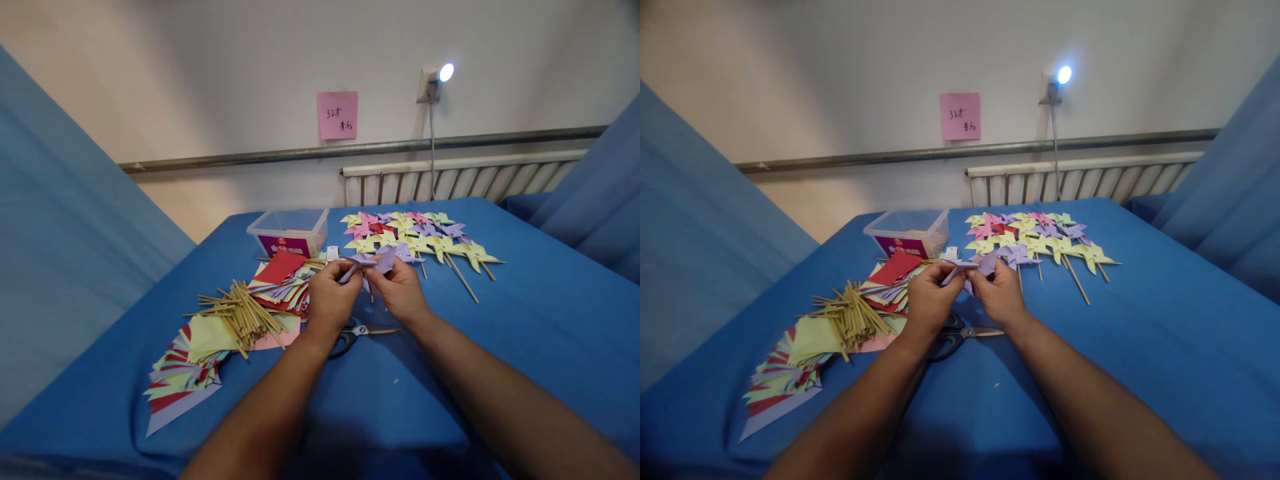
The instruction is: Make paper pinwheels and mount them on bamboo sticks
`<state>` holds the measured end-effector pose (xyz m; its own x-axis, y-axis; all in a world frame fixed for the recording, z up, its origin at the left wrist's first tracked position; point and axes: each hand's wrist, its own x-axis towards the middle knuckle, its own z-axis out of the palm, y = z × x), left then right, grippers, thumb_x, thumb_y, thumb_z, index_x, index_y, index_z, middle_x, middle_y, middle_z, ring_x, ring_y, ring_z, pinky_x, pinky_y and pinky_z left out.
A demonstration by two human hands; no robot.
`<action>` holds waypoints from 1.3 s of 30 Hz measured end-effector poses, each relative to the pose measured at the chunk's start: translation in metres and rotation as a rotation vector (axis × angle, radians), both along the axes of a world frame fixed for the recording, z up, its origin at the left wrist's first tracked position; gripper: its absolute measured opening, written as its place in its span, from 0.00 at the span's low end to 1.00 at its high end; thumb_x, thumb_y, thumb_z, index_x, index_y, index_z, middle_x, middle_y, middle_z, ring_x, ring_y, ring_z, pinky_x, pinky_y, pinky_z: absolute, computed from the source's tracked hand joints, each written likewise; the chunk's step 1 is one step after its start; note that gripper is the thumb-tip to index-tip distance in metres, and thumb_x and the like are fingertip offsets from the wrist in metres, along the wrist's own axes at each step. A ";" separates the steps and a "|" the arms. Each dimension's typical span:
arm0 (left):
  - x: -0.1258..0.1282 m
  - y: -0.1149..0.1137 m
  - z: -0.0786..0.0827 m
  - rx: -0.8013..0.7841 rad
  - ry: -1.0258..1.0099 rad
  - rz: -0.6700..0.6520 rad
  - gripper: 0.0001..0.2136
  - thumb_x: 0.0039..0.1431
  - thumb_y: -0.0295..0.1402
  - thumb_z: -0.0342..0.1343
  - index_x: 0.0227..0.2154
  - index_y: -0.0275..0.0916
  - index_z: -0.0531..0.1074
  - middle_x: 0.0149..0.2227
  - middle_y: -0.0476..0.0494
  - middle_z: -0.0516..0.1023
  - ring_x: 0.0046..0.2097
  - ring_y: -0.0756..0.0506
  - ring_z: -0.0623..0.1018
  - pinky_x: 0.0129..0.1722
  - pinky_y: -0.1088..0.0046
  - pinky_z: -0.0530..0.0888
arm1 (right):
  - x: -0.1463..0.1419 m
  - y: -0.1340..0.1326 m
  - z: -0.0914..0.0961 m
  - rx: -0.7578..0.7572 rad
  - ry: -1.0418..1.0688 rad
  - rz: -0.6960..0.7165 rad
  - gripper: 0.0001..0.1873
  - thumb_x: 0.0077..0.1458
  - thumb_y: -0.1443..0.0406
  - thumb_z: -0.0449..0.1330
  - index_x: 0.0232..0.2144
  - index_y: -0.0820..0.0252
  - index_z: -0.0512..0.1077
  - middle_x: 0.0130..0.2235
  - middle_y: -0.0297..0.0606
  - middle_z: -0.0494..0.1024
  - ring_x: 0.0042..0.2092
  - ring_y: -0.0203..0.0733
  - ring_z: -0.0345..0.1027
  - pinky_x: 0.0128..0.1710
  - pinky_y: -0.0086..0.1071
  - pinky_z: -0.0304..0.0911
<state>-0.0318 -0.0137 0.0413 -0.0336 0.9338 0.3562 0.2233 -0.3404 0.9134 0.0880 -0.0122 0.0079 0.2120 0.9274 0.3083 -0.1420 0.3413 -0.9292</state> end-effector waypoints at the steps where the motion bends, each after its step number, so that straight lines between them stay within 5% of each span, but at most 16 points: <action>1: 0.000 0.000 0.000 0.002 -0.001 -0.002 0.04 0.47 0.32 0.61 0.25 0.36 0.76 0.26 0.50 0.77 0.29 0.50 0.74 0.31 0.76 0.69 | 0.000 0.000 0.000 0.001 0.009 -0.001 0.12 0.46 0.59 0.66 0.33 0.57 0.73 0.29 0.31 0.76 0.32 0.39 0.69 0.34 0.33 0.65; 9: 0.000 0.002 -0.002 -0.050 -0.081 -0.044 0.06 0.46 0.33 0.62 0.26 0.36 0.77 0.26 0.48 0.77 0.29 0.49 0.74 0.31 0.75 0.69 | -0.001 0.001 -0.001 -0.042 0.057 -0.034 0.15 0.43 0.58 0.68 0.32 0.59 0.73 0.31 0.33 0.78 0.32 0.39 0.70 0.36 0.34 0.65; 20: -0.003 0.015 -0.011 -0.191 -0.265 -0.095 0.10 0.42 0.36 0.66 0.27 0.35 0.77 0.26 0.49 0.76 0.28 0.51 0.72 0.30 0.76 0.68 | -0.001 0.000 -0.003 -0.123 0.239 0.106 0.18 0.44 0.55 0.68 0.36 0.59 0.75 0.33 0.35 0.80 0.33 0.40 0.73 0.37 0.35 0.67; 31: 0.001 0.015 -0.019 -0.179 -0.180 -0.075 0.10 0.44 0.36 0.64 0.27 0.35 0.76 0.28 0.48 0.77 0.30 0.49 0.74 0.32 0.74 0.70 | -0.003 0.007 -0.012 -0.165 0.111 -0.030 0.20 0.40 0.56 0.68 0.34 0.62 0.75 0.33 0.38 0.81 0.33 0.43 0.73 0.35 0.35 0.67; 35: 0.004 0.012 -0.025 -0.050 -0.074 -0.033 0.14 0.49 0.33 0.61 0.40 0.36 0.74 0.40 0.41 0.79 0.41 0.44 0.77 0.41 0.68 0.72 | 0.002 0.013 -0.015 -0.111 0.062 -0.155 0.19 0.43 0.55 0.67 0.34 0.62 0.74 0.33 0.38 0.80 0.33 0.42 0.72 0.34 0.35 0.66; 39: 0.004 0.004 -0.024 0.310 0.338 0.054 0.18 0.51 0.26 0.57 0.47 0.40 0.72 0.50 0.40 0.75 0.53 0.42 0.72 0.54 0.61 0.66 | 0.007 0.015 -0.014 -0.141 0.048 -0.272 0.18 0.42 0.55 0.67 0.32 0.63 0.74 0.31 0.38 0.79 0.32 0.42 0.71 0.33 0.35 0.66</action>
<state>-0.0280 -0.0096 0.0176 0.0872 0.7818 0.6174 0.5163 -0.5655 0.6432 0.0948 0.0032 -0.0057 0.4690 0.8678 0.1639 -0.1079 0.2405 -0.9646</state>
